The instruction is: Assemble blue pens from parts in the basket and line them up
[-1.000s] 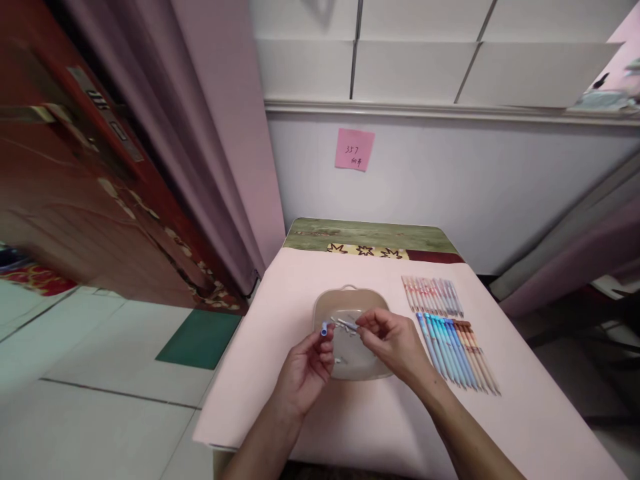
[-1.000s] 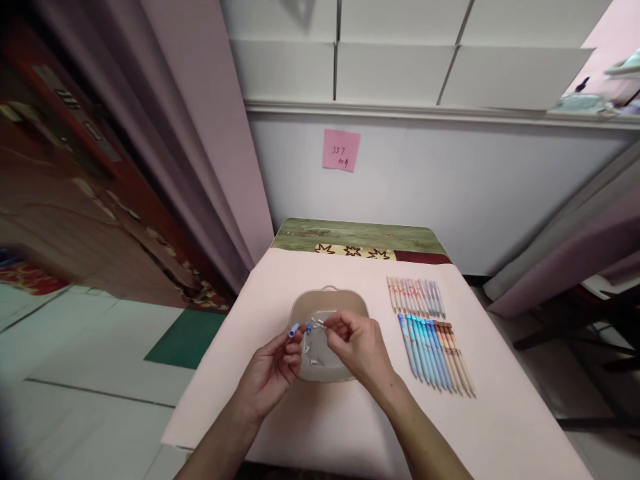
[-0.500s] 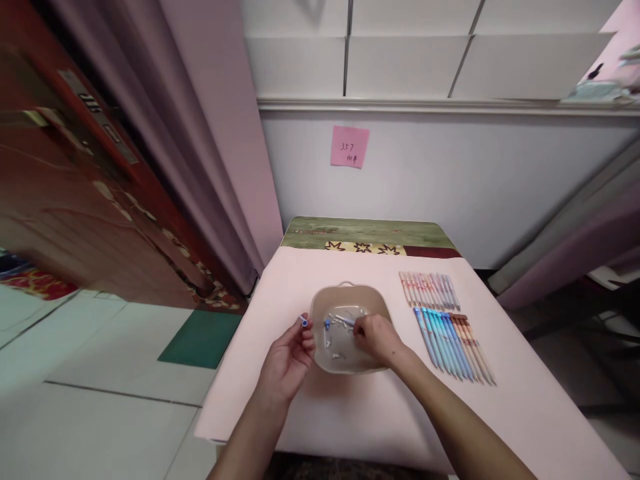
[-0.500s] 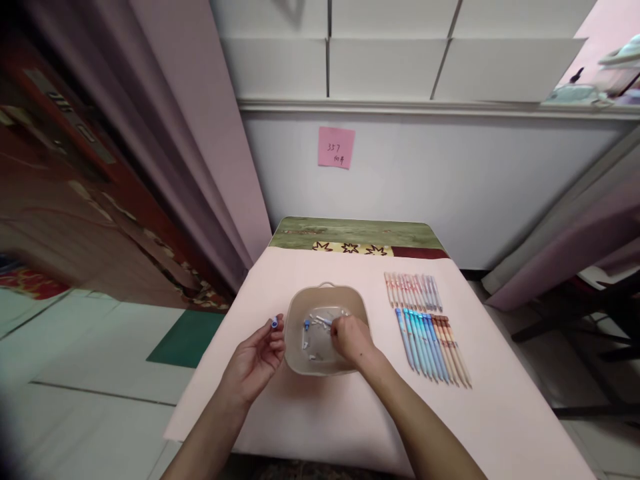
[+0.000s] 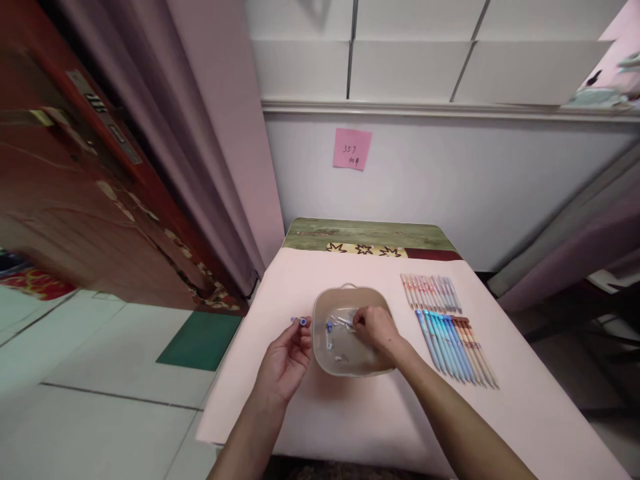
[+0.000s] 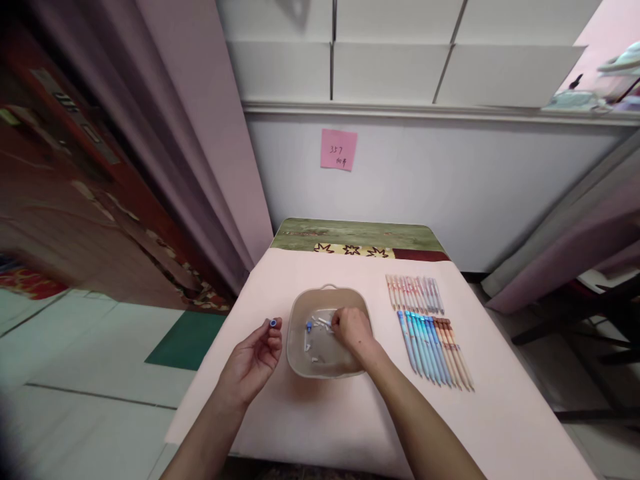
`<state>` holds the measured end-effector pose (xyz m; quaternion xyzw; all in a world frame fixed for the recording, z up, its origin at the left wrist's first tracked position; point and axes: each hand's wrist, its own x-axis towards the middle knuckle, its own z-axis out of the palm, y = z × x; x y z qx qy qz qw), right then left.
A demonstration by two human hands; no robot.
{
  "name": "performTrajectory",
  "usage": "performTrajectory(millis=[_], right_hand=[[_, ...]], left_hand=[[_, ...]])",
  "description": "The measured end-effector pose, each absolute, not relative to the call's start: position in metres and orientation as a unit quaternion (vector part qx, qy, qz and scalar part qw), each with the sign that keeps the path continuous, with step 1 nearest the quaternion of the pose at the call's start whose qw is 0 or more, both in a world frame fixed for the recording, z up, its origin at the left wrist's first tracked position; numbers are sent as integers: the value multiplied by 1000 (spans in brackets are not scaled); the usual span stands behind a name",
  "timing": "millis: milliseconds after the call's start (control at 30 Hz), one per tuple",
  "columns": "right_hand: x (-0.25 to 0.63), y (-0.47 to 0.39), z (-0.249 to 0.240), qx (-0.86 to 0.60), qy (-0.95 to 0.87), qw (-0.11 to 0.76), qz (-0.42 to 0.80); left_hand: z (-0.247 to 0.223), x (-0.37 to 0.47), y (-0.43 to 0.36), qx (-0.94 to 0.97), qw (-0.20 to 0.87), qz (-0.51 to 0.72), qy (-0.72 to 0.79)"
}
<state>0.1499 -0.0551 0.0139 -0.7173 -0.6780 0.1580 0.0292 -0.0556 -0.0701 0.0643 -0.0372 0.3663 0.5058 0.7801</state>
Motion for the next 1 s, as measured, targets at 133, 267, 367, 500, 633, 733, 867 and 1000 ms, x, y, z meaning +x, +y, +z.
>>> performTrajectory(millis=[133, 267, 367, 500, 633, 733, 867, 1000], right_hand=[[129, -50, 6, -721, -679, 4, 138], [112, -46, 4, -717, -686, -14, 126], [110, -46, 8, -713, -690, -9, 126], [125, -51, 23, -726, -678, 22, 114], [144, -70, 50, -705, -667, 188, 149], [146, -91, 69, -615, -668, 318, 272], [135, -110, 79, -529, -637, 344, 442], [130, -111, 71, -535, -621, 332, 467]], left_hand=[[62, -55, -72, -33, 781, 501, 370], [57, -55, -74, -16, 785, 498, 368], [55, -54, -75, -12, 791, 492, 364], [56, -51, -76, -16, 791, 482, 375], [57, -42, -78, -10, 790, 472, 392], [55, -30, -79, 3, 802, 451, 392], [52, -18, -83, 32, 809, 437, 393], [49, -14, -90, 59, 799, 444, 402]])
